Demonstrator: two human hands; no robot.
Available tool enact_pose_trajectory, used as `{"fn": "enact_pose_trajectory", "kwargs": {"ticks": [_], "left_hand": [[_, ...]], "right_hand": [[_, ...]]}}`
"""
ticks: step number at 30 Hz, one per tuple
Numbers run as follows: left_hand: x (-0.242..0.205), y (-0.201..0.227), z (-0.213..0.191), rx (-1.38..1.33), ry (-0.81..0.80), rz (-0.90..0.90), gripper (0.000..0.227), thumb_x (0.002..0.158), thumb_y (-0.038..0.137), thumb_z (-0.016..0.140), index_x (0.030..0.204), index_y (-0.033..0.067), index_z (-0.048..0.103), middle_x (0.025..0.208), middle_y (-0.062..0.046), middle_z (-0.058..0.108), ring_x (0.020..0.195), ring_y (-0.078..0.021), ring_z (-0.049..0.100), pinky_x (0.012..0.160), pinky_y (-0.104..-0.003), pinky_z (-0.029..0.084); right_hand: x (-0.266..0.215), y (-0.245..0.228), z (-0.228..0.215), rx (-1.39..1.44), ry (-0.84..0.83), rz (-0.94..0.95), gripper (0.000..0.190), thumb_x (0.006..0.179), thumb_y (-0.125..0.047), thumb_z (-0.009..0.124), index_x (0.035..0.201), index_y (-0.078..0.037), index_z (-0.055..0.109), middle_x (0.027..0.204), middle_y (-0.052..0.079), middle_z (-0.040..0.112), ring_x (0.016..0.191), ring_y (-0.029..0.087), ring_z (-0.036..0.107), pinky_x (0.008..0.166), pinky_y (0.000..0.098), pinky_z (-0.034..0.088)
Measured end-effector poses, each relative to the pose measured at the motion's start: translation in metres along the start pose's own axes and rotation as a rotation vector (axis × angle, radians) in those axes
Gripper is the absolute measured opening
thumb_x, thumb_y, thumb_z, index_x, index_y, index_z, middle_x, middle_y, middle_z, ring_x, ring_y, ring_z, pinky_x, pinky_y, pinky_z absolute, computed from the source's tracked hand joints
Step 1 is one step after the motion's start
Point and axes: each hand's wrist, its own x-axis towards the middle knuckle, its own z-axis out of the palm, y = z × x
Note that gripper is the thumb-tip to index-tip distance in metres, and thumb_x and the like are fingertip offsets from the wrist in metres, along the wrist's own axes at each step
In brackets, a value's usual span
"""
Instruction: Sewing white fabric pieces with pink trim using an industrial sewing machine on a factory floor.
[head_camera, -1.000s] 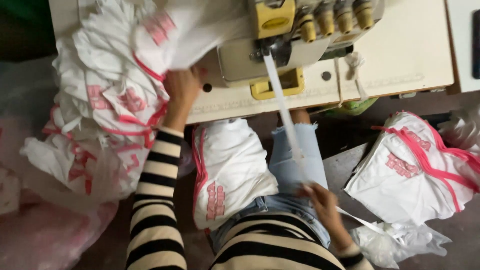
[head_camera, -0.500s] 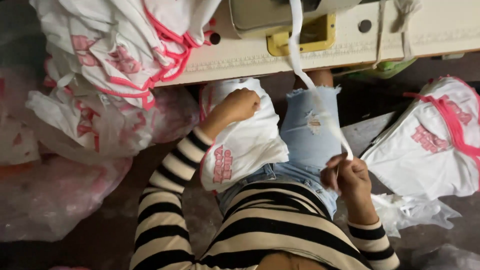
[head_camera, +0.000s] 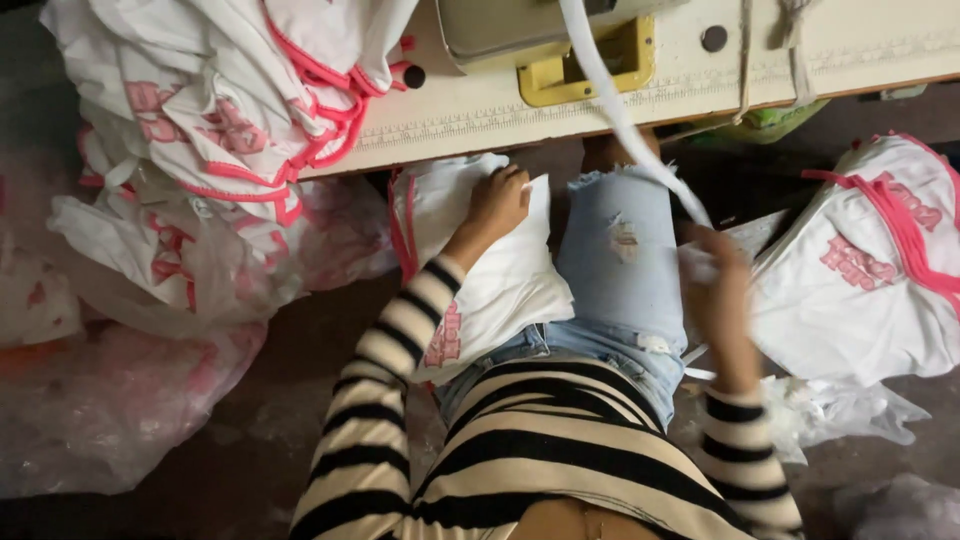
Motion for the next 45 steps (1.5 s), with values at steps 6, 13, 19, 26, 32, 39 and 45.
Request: {"fn": "enact_pose_trajectory", "kwargs": {"ticks": [6,13,19,26,32,39,45], "left_hand": [[-0.081,0.0,-0.184,-0.748,0.345,0.1,0.021,0.096,-0.005,0.059,0.115,-0.0031,0.068,0.107,-0.025,0.072,0.111,-0.0446,0.066,0.097,-0.05,0.052],[-0.094,0.027,-0.393,-0.224,1.005,0.229,0.035,0.117,0.02,0.047,0.104,-0.0096,0.061,0.095,-0.021,0.063,0.086,-0.0357,0.062,0.084,-0.046,0.048],[0.062,0.009,-0.312,-0.526,0.773,0.421,0.004,0.098,0.006,0.068,0.098,0.0062,0.063,0.097,-0.009,0.063,0.091,-0.0255,0.06,0.08,-0.038,0.048],[0.085,0.025,-0.235,-0.01,0.832,0.018,0.045,0.097,0.002,0.072,0.138,0.0082,0.055,0.134,-0.031,0.058,0.098,-0.0302,0.073,0.069,-0.029,0.067],[0.043,0.057,-0.217,-0.203,0.852,0.33,0.042,0.097,-0.01,0.055,0.139,-0.0015,0.058,0.148,-0.013,0.057,0.137,-0.0356,0.055,0.117,-0.05,0.045],[0.048,0.06,-0.215,-0.073,0.868,0.234,0.035,0.109,0.013,0.056,0.143,0.0095,0.059,0.148,-0.005,0.06,0.139,-0.029,0.056,0.109,-0.046,0.045],[0.05,0.051,-0.224,-0.053,0.791,0.181,0.039,0.11,0.025,0.051,0.147,0.0119,0.055,0.151,-0.003,0.058,0.141,-0.0266,0.053,0.113,-0.048,0.044]], "right_hand": [[0.035,-0.134,0.098,0.392,-0.466,-0.524,0.102,0.074,-0.015,0.091,0.157,0.0,0.034,0.152,0.037,0.042,0.139,0.058,0.037,0.116,0.0648,0.032],[0.011,-0.146,0.074,0.42,-1.187,-0.515,0.049,0.089,-0.028,0.075,0.129,-0.005,0.06,0.121,0.012,0.073,0.095,0.025,0.074,0.084,0.0356,0.062],[0.002,-0.075,0.087,0.043,-0.825,-0.45,0.038,0.088,-0.03,0.077,0.118,-0.009,0.065,0.114,0.013,0.073,0.1,0.035,0.07,0.082,0.048,0.056],[0.118,-0.12,0.038,-0.052,0.134,-0.604,0.054,0.097,-0.019,0.074,0.139,0.006,0.052,0.133,0.024,0.058,0.117,0.042,0.053,0.098,0.0506,0.045],[0.152,-0.207,-0.012,1.11,-0.23,-0.031,0.018,0.096,-0.017,0.073,0.08,-0.008,0.069,0.061,0.001,0.06,0.051,0.007,0.051,0.05,0.0199,0.036],[0.051,-0.217,-0.035,0.766,-0.156,-0.284,0.036,0.108,-0.016,0.056,0.074,-0.007,0.065,0.056,0.004,0.061,0.04,0.009,0.051,0.039,0.0179,0.041],[0.0,-0.153,0.032,0.912,-0.224,0.016,0.032,0.104,-0.026,0.057,0.113,0.001,0.072,0.061,0.007,0.063,0.049,0.011,0.054,0.049,0.0212,0.049]]}}
